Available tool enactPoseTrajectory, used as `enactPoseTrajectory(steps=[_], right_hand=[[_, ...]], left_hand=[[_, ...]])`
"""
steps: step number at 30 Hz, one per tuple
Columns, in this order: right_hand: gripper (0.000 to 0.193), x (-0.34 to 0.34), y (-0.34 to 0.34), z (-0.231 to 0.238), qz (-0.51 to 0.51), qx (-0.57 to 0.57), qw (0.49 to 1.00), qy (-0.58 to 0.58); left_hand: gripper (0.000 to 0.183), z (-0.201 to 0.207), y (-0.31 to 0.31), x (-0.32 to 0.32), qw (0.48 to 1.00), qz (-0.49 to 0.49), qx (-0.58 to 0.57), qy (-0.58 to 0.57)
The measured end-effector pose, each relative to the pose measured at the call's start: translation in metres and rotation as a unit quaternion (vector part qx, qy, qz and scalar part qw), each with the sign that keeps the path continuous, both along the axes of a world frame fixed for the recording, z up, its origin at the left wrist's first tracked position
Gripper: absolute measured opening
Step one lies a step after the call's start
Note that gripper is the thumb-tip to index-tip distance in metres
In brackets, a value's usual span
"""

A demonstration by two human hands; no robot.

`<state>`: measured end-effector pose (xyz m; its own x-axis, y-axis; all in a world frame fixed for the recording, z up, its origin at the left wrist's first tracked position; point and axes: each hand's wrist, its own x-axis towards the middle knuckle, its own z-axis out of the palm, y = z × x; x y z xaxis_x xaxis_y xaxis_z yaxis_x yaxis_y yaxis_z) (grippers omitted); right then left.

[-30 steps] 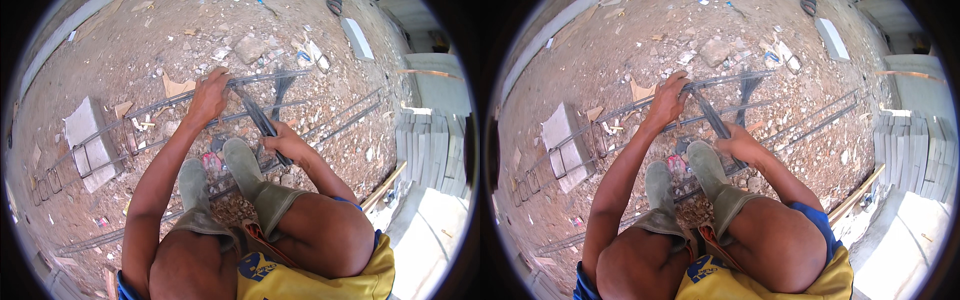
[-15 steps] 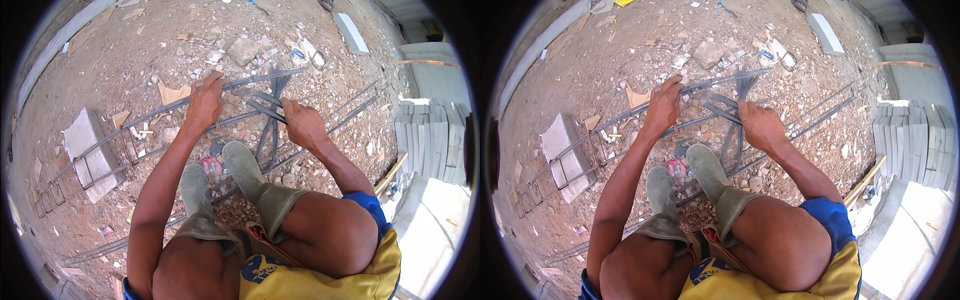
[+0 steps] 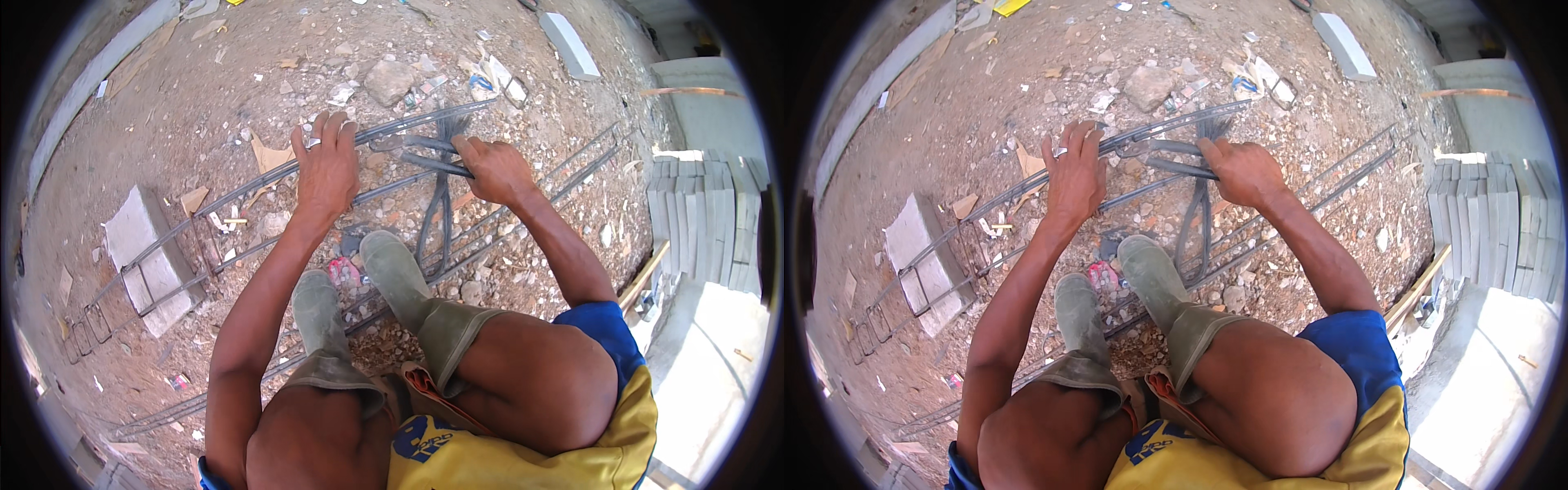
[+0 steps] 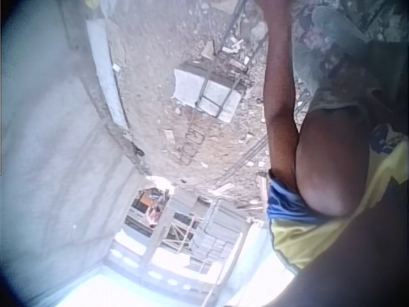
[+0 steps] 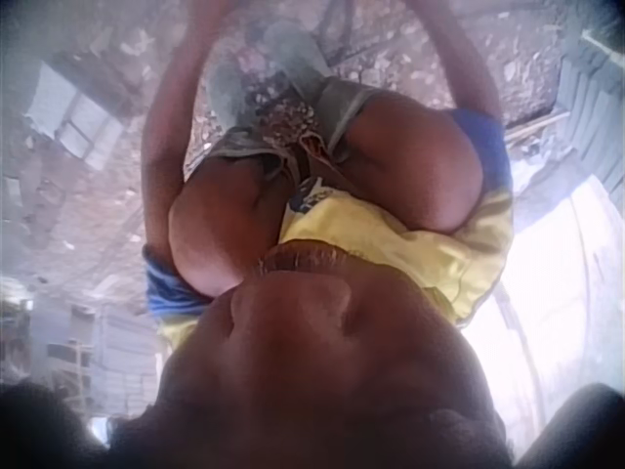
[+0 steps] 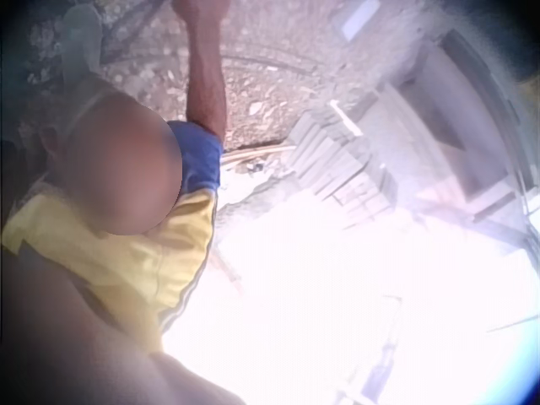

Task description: The person secures rebar together with wire using pliers while sitting on the ground at a construction site.

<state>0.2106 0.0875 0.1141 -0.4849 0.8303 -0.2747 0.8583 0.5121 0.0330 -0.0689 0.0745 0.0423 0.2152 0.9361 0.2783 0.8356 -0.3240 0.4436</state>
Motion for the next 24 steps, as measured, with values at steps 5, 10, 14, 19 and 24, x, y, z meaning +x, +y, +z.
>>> enactPoseTrajectory(steps=[5,10,14,19,24], right_hand=[[0.035,0.015,-0.007,-0.004,0.008,0.040,0.999,0.017],[0.020,-0.011,-0.025,0.024,-0.001,0.026,0.999,-0.018],[0.021,-0.013,-0.038,0.029,-0.012,0.078,0.997,-0.020],[0.034,-0.022,-0.041,0.045,-0.164,-0.155,0.971,0.076],[0.030,-0.006,-0.056,0.030,-0.190,-0.229,0.936,0.186]], left_hand=[[0.059,0.054,-0.015,0.063,0.971,-0.212,0.107,0.030],[0.071,0.040,0.006,0.102,0.954,-0.293,0.060,-0.022],[0.068,0.047,0.018,0.105,0.955,-0.292,-0.057,0.006],[0.036,0.033,0.011,0.094,0.955,-0.288,0.003,0.069],[0.007,0.024,0.000,0.100,0.951,-0.279,0.118,0.055]])
